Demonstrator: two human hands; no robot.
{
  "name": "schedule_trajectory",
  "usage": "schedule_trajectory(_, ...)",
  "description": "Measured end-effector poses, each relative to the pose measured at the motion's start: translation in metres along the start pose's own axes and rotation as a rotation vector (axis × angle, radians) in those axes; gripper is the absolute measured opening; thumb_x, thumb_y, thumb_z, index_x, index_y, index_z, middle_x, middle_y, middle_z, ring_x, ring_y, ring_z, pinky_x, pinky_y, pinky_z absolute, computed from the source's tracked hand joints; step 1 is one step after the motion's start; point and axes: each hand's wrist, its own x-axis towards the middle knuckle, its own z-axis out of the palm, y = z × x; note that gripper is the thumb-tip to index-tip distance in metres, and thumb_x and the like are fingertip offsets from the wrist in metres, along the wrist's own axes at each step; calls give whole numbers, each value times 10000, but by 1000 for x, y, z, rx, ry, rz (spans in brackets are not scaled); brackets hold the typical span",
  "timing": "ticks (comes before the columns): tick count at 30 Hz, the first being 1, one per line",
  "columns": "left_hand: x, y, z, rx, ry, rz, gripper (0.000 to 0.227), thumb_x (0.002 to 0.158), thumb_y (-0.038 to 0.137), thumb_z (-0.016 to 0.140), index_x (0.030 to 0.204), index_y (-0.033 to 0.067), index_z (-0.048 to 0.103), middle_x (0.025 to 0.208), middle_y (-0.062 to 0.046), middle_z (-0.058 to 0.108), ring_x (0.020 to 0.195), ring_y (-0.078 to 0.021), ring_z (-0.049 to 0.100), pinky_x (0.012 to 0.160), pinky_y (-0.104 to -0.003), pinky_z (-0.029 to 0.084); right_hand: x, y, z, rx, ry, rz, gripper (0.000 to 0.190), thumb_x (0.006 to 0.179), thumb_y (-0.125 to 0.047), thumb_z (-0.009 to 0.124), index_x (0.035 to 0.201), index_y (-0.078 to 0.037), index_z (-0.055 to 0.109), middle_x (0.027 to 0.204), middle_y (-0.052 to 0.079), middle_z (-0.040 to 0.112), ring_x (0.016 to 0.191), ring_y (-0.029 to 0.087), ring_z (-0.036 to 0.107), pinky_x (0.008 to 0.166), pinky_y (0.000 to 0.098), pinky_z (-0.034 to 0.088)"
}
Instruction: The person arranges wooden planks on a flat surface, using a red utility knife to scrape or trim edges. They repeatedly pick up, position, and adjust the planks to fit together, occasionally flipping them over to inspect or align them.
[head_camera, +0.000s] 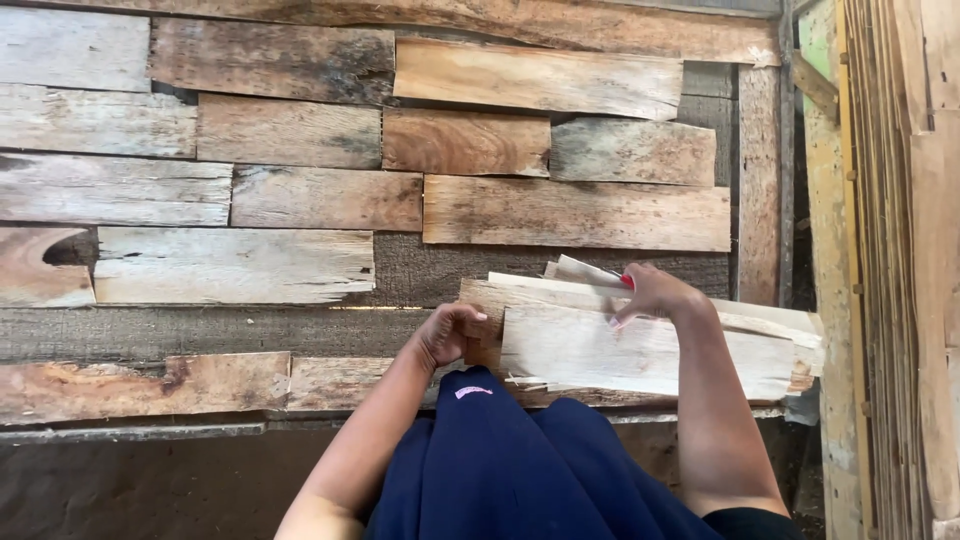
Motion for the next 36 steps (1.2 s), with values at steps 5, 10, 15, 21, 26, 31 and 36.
schedule_trajectory(5,-21,13,23,4,0,-1,624,639,47,717,1261,82,688,1075,-186,742,993,-410,717,963,-559,512,-15,-2,-9,2,9,37,1011,524,-387,1055,1351,-29,598,1353,254,612,1252,420,623,988,492,546)
schedule_trajectory(10,-57,31,87,25,19,26,557,656,60,739,1210,118,716,996,-202,749,931,-423,732,938,-543,537,-46,-13,-32,-67,52,92,993,543,-399,1053,1373,-90,605,1330,209,667,1239,389,645,947,502,554)
schedule_trajectory(15,-56,38,129,-19,75,93,403,734,125,782,1134,146,745,1020,-135,768,941,-361,739,926,-472,529,-54,-1,-49,-69,226,31,805,695,-440,874,1410,-217,578,1434,144,604,1295,384,596,1009,564,517)
schedule_trajectory(21,-70,44,165,254,171,408,527,775,154,812,1277,111,657,1154,-160,711,1055,-304,687,955,-475,531,-67,34,-33,-4,315,92,651,785,-280,851,1387,-138,645,1337,189,631,1195,399,635,917,550,533)
schedule_trajectory(26,-104,54,185,689,374,799,586,840,232,781,1346,22,571,1251,-222,613,1202,-347,586,1042,-483,461,-50,55,9,-16,354,64,648,803,-207,830,1412,-178,611,1398,162,547,1182,439,647,968,612,532)
schedule_trajectory(31,-103,48,176,905,451,844,557,865,242,727,1371,71,566,1269,-186,617,1223,-351,596,1040,-431,483,-60,57,11,26,451,23,389,864,-144,779,1227,-69,659,1251,180,595,1076,398,676,910,557,560)
schedule_trajectory(36,-111,47,182,859,480,873,509,906,261,709,1350,52,574,1155,-156,620,1109,-275,625,965,-395,513,-116,38,-28,209,458,47,165,972,-161,683,1115,-80,686,1074,246,721,1041,450,694,912,556,537)
